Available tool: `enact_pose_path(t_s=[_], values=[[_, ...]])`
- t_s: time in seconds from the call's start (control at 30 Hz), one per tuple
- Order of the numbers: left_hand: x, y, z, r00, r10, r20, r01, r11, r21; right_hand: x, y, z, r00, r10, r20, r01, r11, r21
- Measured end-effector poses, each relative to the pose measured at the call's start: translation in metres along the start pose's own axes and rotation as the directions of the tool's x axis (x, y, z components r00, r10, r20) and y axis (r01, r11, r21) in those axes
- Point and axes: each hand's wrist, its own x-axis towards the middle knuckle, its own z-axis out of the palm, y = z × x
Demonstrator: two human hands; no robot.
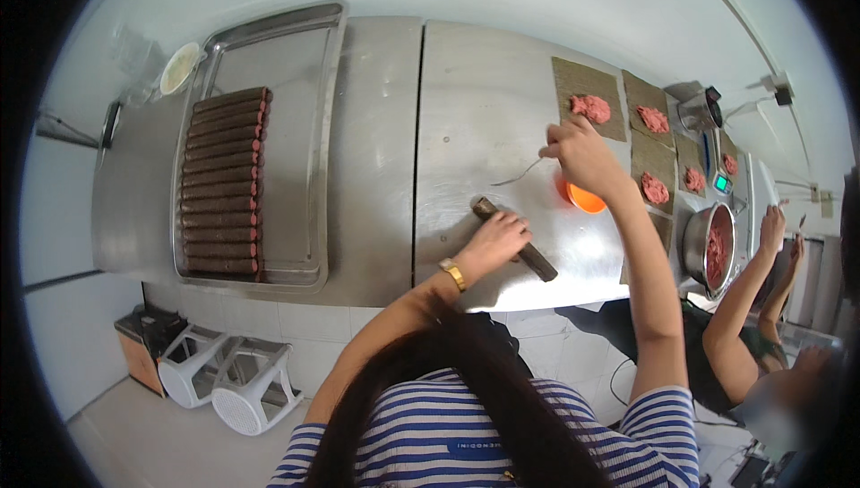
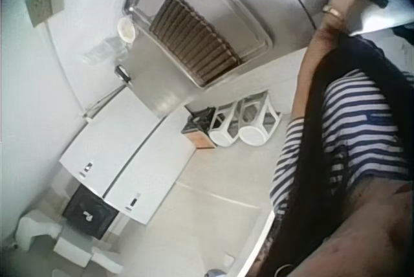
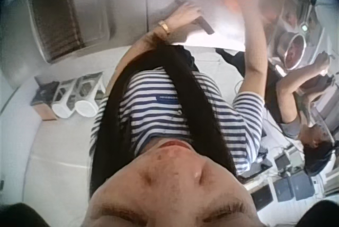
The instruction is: The person spreads a pink paste onto a sheet of nori using a spoon, then rolls the sheet into a cylindrical shape and places it on a metal tray. The process is repeated with additional sheets.
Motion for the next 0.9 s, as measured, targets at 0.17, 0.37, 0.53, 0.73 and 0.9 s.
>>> enact_pose_path(t_s=[0.17, 0.37, 0.53, 0.73, 0.9], values=[[-0.002, -0.044, -0.035, 0.995, 0.065, 0.075, -0.069, 0.996, 0.064, -0.144, -0.021, 0.058, 0.735, 0.669, 0.109, -0.471, 0.387, 0.792], [0.011, -0.06, -0.058, 0.965, 0.035, 0.259, -0.059, 0.995, 0.086, -0.227, -0.039, 0.17, 0.416, 0.865, 0.281, -0.228, -0.2, 0.953], [0.01, -0.048, -0.071, 0.93, -0.035, 0.366, -0.006, 0.994, 0.11, -0.218, -0.03, 0.174, 0.332, 0.936, 0.12, -0.388, 0.02, 0.921], [-0.002, -0.034, -0.074, 0.903, -0.156, 0.401, 0.129, 0.987, 0.093, -0.176, -0.075, 0.117, 0.62, 0.698, -0.359, -0.33, 0.647, 0.687], [-0.011, -0.029, -0.067, 0.879, -0.21, 0.429, 0.156, 0.975, 0.156, -0.112, -0.113, 0.127, 0.931, 0.328, -0.16, -0.155, 0.752, 0.641]])
